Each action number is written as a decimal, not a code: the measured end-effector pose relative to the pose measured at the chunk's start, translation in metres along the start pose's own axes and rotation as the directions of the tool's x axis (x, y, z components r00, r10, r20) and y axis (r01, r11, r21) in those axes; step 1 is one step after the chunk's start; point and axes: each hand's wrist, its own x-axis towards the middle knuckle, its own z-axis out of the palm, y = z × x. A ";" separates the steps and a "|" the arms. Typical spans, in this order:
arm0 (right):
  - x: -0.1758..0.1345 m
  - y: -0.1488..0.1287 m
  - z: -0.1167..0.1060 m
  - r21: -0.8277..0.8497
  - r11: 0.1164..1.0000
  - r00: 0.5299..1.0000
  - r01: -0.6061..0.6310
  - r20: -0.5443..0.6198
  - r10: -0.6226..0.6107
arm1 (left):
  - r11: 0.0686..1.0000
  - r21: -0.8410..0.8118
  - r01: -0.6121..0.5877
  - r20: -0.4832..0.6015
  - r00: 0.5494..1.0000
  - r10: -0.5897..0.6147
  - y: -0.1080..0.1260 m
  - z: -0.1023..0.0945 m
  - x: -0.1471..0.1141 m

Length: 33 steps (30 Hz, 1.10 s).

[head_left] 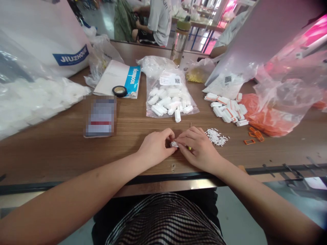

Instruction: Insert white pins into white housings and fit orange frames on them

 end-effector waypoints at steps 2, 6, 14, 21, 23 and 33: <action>-0.002 0.000 0.000 0.000 1.000 1.000 -0.006 -0.028 0.006 | 1.000 -0.009 0.002 0.004 1.000 -0.002 0.000 0.000 0.000; -0.003 -0.004 0.004 -0.023 1.000 1.000 -0.001 -0.024 0.000 | 0.999 -0.038 -0.004 0.004 1.000 0.004 0.001 0.000 0.000; -0.034 0.036 -0.033 0.072 0.968 0.937 -0.242 -0.244 0.252 | 0.999 0.001 0.034 0.001 0.999 -0.034 0.004 -0.002 -0.001; -0.097 0.136 -0.078 -0.074 0.761 0.764 -0.645 -0.016 0.645 | 0.999 0.009 0.051 0.009 0.999 -0.051 0.003 -0.002 0.001; -0.102 0.146 -0.080 -0.064 0.766 0.768 -0.639 0.002 0.641 | 0.999 0.006 0.053 0.009 0.999 -0.053 0.003 -0.001 0.000; -0.100 0.146 -0.079 -0.332 0.792 0.833 -0.513 0.028 0.552 | 0.999 0.008 0.050 0.008 0.999 -0.050 0.002 -0.002 0.001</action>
